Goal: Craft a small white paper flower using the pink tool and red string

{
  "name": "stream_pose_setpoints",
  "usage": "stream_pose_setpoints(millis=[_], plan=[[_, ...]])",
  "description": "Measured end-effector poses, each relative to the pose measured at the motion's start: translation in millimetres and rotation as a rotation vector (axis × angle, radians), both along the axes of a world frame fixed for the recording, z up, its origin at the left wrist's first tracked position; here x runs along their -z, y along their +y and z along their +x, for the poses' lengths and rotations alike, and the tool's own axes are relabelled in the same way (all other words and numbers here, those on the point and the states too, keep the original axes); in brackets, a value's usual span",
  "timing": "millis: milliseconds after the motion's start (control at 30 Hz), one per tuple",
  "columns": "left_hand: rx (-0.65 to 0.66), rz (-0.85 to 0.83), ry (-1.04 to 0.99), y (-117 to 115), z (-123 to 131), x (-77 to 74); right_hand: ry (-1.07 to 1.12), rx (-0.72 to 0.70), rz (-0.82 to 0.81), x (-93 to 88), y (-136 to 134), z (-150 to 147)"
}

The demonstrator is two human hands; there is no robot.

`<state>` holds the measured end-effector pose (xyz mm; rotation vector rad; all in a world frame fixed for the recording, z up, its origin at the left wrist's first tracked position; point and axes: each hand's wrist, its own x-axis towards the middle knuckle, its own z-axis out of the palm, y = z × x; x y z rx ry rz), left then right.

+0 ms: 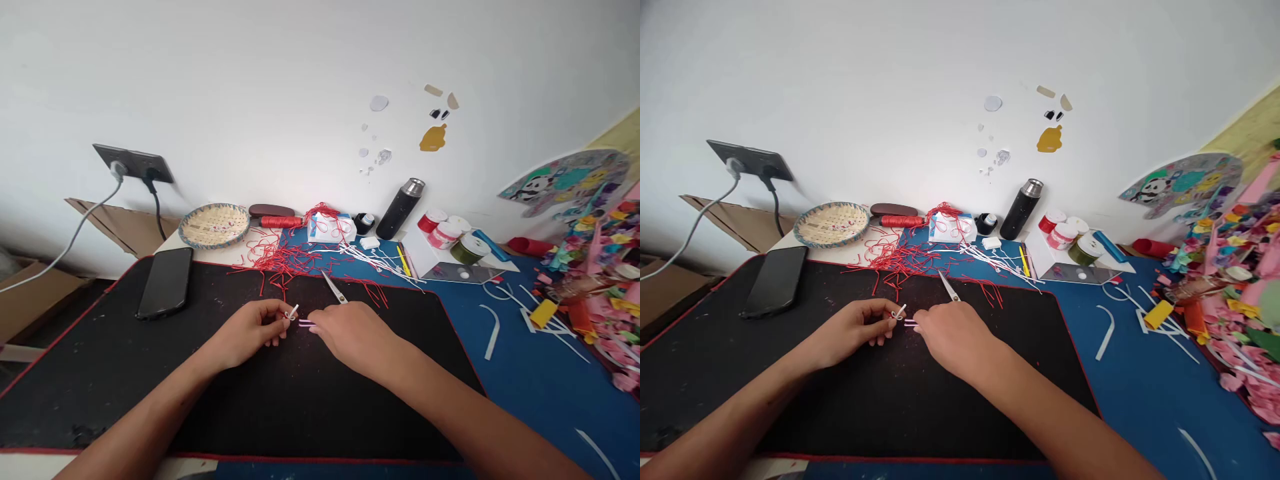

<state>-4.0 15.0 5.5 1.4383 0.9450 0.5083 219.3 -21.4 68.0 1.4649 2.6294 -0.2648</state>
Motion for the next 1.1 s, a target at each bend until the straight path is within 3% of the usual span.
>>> stream_pose_setpoints(millis=[233, 467, 767, 1100], plan=[[-0.184, -0.072, -0.206, 3.7, 0.4, -3.1, 0.750, 0.378, -0.204, 31.9, -2.7, 15.6], [-0.286, -0.127, -0.371, 0.5, 4.6, -1.1, 1.281, 0.559, -0.346, 67.9, 20.0, -10.5], [-0.221, -0.101, -0.347, -3.8, 8.0, 0.1, 1.534, 0.573, -0.574, 81.7, 19.7, -33.6], [-0.218, -0.095, -0.351, -9.3, 13.6, -3.7, 1.614, 0.615, -0.639, 80.7, 12.1, -34.2]])
